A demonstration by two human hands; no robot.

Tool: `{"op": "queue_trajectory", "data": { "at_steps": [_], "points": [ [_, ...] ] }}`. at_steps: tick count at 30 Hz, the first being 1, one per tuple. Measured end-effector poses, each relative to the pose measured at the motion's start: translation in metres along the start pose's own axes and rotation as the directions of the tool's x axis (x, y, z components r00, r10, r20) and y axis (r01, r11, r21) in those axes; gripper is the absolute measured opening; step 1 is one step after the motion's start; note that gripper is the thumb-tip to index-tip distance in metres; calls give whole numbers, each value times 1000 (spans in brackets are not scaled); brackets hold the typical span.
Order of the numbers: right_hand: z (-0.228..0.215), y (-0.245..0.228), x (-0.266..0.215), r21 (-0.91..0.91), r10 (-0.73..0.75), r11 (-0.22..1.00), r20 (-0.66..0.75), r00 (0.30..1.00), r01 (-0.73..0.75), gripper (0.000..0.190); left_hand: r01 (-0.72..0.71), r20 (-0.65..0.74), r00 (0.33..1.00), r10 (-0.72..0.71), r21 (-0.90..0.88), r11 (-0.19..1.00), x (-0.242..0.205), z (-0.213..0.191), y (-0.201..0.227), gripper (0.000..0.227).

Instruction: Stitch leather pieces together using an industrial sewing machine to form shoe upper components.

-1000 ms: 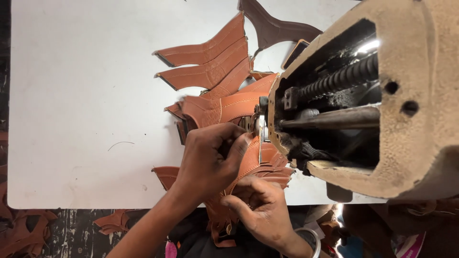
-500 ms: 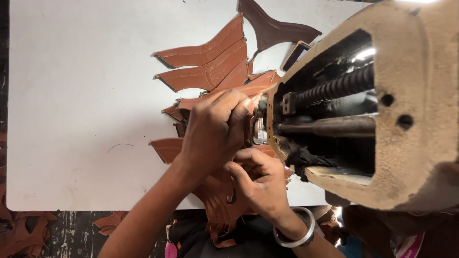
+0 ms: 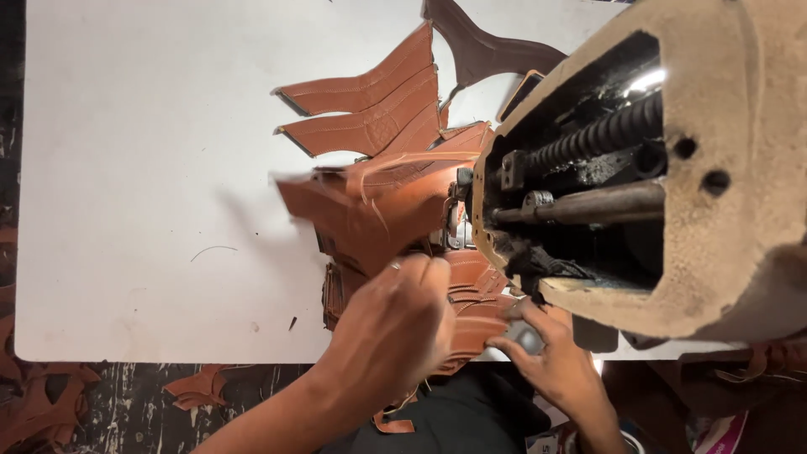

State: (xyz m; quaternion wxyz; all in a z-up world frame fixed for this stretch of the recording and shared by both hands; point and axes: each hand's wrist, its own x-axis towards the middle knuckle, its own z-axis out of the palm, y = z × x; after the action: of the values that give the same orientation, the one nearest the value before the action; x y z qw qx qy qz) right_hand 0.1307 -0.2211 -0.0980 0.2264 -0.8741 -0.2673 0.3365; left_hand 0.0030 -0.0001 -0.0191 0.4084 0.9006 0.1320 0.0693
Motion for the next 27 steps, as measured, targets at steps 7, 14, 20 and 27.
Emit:
{"op": "queue_trajectory", "data": {
  "at_steps": [7,14,20,27],
  "points": [
    [-4,-2,-27,675,-202,721,-6,979,153,14,43,193,981,-3,-207,977,-3,-7,26,24],
    [5,-53,-15,821,-182,548,-68,981,158,24,145,-99,976,-196,-379,914,6,-12,18,17],
    [38,-73,-10,710,-176,702,112,978,45,12,178,-268,931,-246,-253,951,21,-10,-2,17],
    [51,-85,1,771,-189,629,25,982,101,9,122,-257,941,-220,-349,929,30,-18,-6,16]
  ]
}}
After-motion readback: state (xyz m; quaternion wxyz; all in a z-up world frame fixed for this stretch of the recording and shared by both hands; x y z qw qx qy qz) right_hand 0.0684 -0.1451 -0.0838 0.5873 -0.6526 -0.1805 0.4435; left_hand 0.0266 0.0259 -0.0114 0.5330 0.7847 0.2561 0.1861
